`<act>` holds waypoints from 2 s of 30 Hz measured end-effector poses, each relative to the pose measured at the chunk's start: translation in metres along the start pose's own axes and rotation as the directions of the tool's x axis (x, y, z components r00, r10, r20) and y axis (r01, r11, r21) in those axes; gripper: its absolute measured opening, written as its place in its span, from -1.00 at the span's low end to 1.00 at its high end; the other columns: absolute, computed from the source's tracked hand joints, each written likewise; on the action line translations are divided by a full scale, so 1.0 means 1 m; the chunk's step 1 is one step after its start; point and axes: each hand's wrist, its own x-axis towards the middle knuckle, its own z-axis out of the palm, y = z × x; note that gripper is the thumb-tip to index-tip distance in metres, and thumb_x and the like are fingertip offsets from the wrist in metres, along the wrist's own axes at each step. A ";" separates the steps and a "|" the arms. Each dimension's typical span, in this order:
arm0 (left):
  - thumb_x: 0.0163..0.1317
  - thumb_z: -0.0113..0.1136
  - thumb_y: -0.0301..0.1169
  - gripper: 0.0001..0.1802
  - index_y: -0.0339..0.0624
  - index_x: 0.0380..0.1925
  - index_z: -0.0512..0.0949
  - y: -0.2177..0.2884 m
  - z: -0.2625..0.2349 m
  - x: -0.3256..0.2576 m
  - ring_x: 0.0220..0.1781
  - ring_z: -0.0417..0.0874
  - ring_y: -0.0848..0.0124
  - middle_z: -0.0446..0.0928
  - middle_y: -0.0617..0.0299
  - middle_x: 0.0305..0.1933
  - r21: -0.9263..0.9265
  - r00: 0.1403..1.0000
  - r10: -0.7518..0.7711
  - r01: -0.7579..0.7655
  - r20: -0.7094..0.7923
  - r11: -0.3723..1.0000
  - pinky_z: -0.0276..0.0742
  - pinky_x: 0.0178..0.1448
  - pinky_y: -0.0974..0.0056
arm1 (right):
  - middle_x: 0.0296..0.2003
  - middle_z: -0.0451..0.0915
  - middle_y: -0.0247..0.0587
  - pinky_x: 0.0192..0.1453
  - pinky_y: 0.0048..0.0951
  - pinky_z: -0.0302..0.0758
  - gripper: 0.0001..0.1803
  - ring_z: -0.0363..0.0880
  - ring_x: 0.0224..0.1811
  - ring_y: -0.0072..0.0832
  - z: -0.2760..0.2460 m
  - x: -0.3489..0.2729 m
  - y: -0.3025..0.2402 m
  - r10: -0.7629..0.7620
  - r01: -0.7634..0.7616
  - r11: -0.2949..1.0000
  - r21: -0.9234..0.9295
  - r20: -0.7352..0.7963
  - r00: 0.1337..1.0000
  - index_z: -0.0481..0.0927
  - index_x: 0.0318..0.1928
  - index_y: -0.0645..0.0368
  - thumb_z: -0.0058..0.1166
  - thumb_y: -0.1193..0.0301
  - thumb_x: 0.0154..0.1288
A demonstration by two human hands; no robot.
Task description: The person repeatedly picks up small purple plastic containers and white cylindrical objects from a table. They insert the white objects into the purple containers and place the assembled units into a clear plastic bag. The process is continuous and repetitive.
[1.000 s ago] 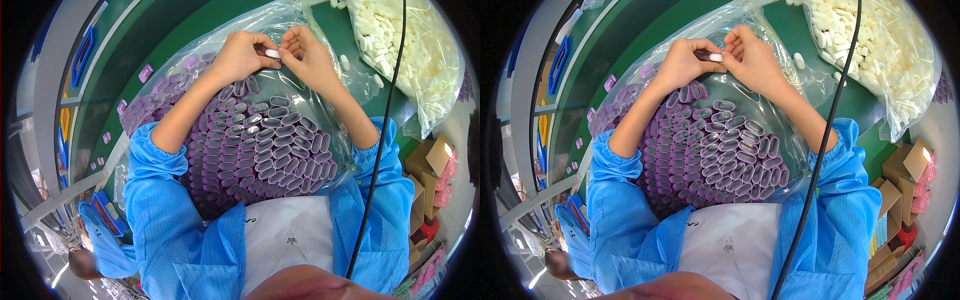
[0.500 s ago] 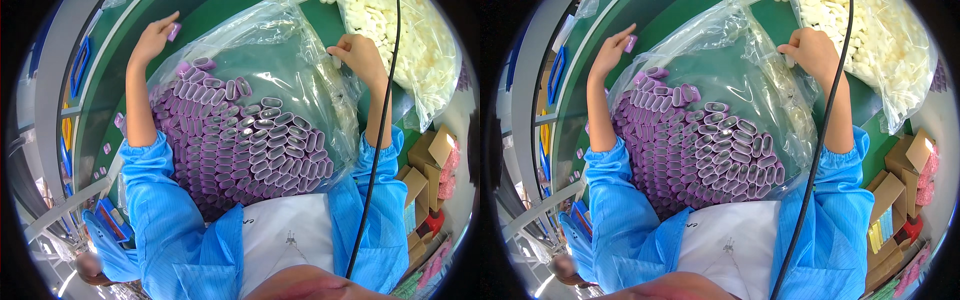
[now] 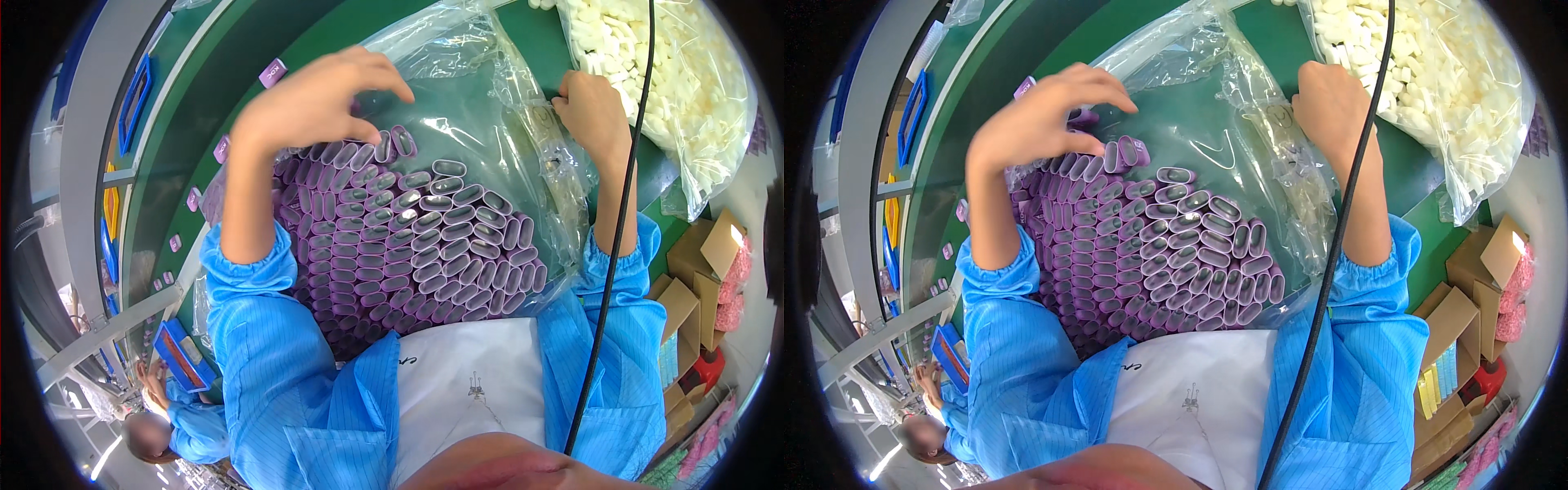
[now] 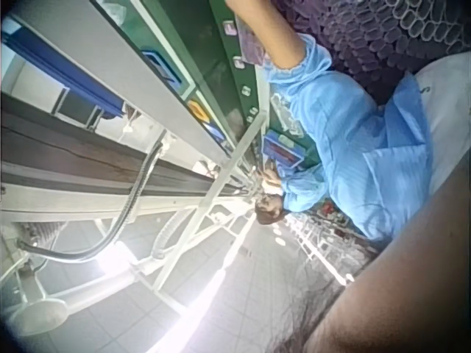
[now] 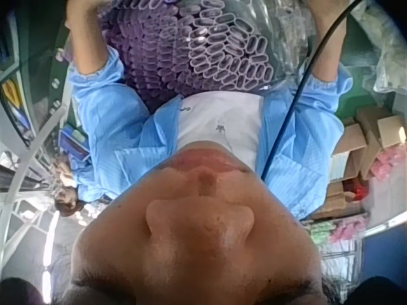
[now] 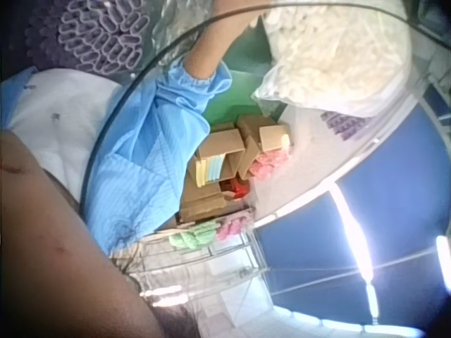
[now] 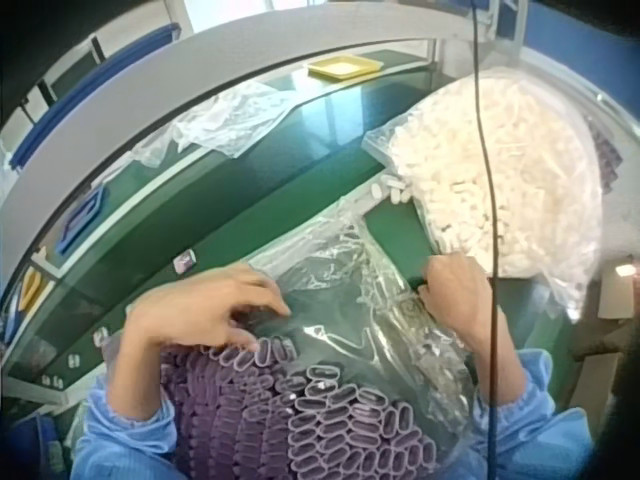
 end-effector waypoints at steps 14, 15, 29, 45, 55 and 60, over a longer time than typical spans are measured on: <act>0.19 0.34 -0.43 -0.74 -0.26 -0.13 0.60 -0.014 0.056 0.047 -0.07 0.60 0.50 0.61 0.24 -0.11 -0.540 0.963 -0.090 -0.064 -0.255 0.839 0.53 0.05 0.34 | -0.40 0.59 -0.04 -0.18 -0.12 0.51 -0.90 0.57 -0.29 -0.06 0.023 0.007 0.007 -0.064 0.122 0.975 0.185 -0.289 0.955 0.58 -0.29 0.23 0.15 0.54 0.15; 0.20 0.33 -0.44 -0.74 -0.26 -0.12 0.61 -0.011 0.058 0.049 -0.06 0.60 0.49 0.61 0.24 -0.11 -0.596 0.947 -0.119 -0.088 -0.299 0.798 0.53 0.05 0.34 | -0.40 0.60 -0.05 -0.19 -0.15 0.53 -0.91 0.59 -0.29 -0.09 0.023 0.007 0.006 -0.068 0.135 0.970 0.200 -0.310 0.948 0.60 -0.30 0.24 0.16 0.54 0.15; 0.06 0.44 -0.50 -0.63 -0.27 -0.07 0.66 0.003 0.078 0.051 -0.08 0.61 0.48 0.65 0.19 -0.10 -0.644 0.858 -0.217 -0.160 -0.465 0.748 0.55 0.03 0.36 | -0.32 0.69 -0.20 -0.26 -0.51 0.54 -0.86 0.63 -0.38 -0.50 0.005 -0.003 -0.077 -0.033 0.359 0.441 0.823 -0.385 0.922 0.72 -0.25 0.24 0.27 0.58 0.14; 0.17 0.33 -0.55 -0.64 -0.30 0.01 0.63 0.009 0.072 0.050 -0.06 0.65 0.44 0.66 0.12 -0.03 -0.768 0.867 -0.245 -0.214 -0.434 0.604 0.57 0.08 0.34 | -0.18 0.68 -0.14 -0.05 -0.45 0.60 -0.84 0.67 -0.14 -0.42 0.009 0.000 -0.064 -0.080 0.392 0.232 0.890 -0.384 0.920 0.69 -0.19 0.27 0.20 0.63 0.19; 0.23 0.29 -0.53 -0.67 -0.35 0.00 0.62 0.001 0.064 0.053 -0.07 0.66 0.44 0.67 0.14 -0.10 -0.834 0.873 -0.308 -0.177 -0.378 0.523 0.58 0.07 0.34 | -0.22 0.68 -0.16 -0.12 -0.43 0.60 -0.76 0.68 -0.21 -0.29 0.006 0.000 -0.064 -0.213 0.649 0.600 0.467 -0.689 0.693 0.69 -0.15 0.23 0.23 0.64 0.13; 0.30 0.24 -0.40 -0.68 -0.26 0.02 0.63 -0.077 0.013 0.023 -0.13 0.66 0.48 0.66 0.18 -0.13 -0.598 0.688 -0.427 -0.012 -0.587 0.802 0.57 -0.01 0.40 | -0.24 0.70 -0.08 -0.10 -0.45 0.56 -0.82 0.69 -0.21 -0.39 -0.016 -0.001 -0.013 0.172 0.260 0.698 0.667 -0.509 0.844 0.69 -0.13 0.23 0.13 0.56 0.27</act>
